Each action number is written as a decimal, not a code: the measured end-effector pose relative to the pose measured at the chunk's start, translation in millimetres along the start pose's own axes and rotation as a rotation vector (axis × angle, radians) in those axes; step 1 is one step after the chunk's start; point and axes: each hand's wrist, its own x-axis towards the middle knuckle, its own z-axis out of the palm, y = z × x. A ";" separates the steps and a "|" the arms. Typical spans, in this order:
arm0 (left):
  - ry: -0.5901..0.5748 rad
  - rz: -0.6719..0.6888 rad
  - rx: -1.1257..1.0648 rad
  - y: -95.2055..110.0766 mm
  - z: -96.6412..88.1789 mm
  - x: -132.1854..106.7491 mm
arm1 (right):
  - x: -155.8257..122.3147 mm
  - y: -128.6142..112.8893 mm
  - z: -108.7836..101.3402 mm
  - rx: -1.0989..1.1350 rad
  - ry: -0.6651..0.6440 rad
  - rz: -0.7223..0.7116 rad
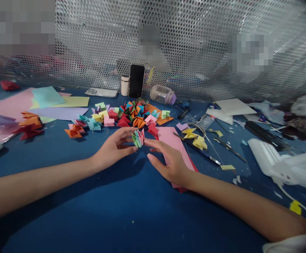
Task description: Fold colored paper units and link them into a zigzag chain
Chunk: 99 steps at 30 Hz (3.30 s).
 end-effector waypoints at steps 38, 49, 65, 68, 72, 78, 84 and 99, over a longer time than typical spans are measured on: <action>0.026 -0.021 0.253 6.5 -0.5 -4.2 | 8.7 -1.7 -1.5 -0.024 0.057 0.163; 0.013 -0.045 0.165 2.9 -3.6 -2.8 | 35.6 49.3 -29.6 -0.470 -0.077 0.014; 0.036 -0.092 0.082 9.6 -1.8 -1.4 | 32.5 57.1 -22.6 -0.418 0.030 0.053; 0.027 -0.104 0.058 7.6 -3.1 -1.1 | 34.1 59.1 -20.3 -0.444 0.040 0.036; 0.010 -0.109 -0.064 5.6 -3.5 -0.6 | 35.8 50.9 -25.6 -0.466 0.128 -0.075; 0.047 -0.087 -0.004 6.2 -2.1 0.2 | 32.1 28.6 -35.6 -0.638 -0.160 -0.276; 0.014 -0.119 -0.062 6.1 -4.0 0.3 | 33.8 20.0 -41.4 -0.508 -0.243 -0.211; -0.017 -0.156 -0.181 8.9 -4.6 -1.3 | 29.8 30.8 -38.4 -0.401 -0.207 -0.040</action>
